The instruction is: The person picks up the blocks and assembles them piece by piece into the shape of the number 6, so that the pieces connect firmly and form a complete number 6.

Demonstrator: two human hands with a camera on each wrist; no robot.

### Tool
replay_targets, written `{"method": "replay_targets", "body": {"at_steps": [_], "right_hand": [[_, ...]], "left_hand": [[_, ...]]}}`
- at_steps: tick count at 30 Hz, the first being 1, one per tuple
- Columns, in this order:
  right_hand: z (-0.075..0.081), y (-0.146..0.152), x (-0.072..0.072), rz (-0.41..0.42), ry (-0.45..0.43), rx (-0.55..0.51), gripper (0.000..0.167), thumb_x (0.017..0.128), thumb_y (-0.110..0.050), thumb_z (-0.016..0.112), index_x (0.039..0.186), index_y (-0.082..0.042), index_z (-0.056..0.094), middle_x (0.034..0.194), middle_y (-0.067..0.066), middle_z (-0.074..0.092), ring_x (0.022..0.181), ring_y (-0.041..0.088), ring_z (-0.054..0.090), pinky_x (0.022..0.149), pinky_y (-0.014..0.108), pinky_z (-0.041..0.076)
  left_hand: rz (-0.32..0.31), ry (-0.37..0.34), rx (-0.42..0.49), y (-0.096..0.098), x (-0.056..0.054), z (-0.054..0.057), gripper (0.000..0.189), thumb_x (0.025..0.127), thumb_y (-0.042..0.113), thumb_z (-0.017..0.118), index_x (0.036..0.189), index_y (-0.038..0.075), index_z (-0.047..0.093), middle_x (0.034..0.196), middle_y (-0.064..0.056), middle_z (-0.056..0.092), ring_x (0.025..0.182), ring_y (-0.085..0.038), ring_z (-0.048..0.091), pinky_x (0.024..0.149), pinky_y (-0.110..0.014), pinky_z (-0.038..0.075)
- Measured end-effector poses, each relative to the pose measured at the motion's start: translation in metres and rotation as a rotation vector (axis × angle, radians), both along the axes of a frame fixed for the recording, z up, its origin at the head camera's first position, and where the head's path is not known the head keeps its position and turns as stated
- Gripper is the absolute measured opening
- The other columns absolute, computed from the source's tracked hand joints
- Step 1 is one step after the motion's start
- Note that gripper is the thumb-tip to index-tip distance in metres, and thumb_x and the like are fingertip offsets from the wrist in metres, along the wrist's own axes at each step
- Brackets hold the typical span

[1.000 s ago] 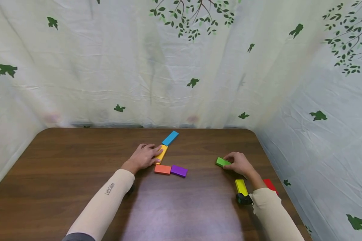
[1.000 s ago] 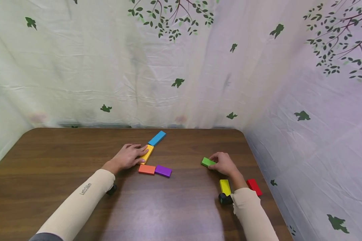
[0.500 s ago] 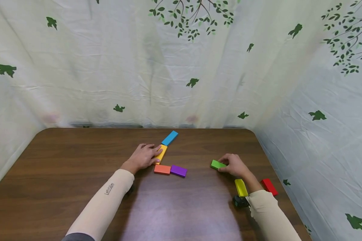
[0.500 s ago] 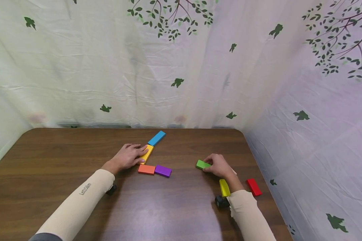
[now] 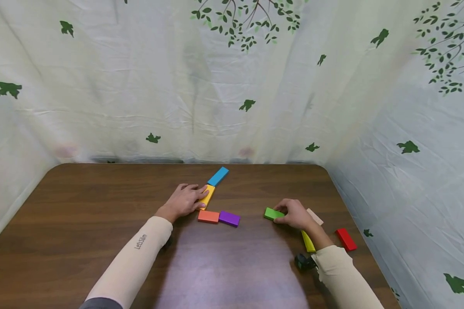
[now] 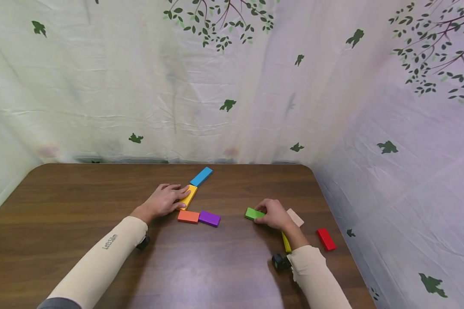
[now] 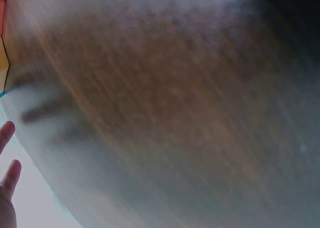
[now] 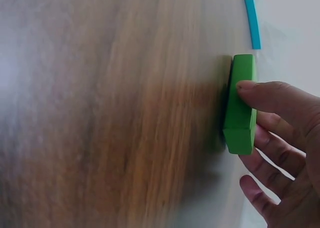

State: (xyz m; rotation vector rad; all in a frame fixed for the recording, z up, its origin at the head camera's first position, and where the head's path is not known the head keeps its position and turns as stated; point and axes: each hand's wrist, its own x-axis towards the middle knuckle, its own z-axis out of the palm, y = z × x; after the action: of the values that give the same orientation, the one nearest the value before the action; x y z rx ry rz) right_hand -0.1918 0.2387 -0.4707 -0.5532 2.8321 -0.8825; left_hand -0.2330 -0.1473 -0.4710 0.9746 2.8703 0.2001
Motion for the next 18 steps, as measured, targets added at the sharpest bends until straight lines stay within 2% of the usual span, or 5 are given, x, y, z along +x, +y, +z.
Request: {"method": "replay_targets", "body": {"at_steps": [18], "right_hand": [[-0.002, -0.018, 0.007, 0.092, 0.028, -0.018, 0.028, 0.070, -0.013, 0.084, 0.093, -0.001, 0.073, 0.081, 0.001, 0.067, 0.074, 0.013, 0.061, 0.067, 0.025, 0.049]], "left_hand": [[0.011, -0.010, -0.013, 0.001, 0.002, 0.002, 0.054, 0.096, 0.037, 0.056, 0.143, 0.011, 0.047, 0.150, -0.008, 0.041, 0.133, -0.037, 0.040, 0.106, -0.059, 0.027]]}}
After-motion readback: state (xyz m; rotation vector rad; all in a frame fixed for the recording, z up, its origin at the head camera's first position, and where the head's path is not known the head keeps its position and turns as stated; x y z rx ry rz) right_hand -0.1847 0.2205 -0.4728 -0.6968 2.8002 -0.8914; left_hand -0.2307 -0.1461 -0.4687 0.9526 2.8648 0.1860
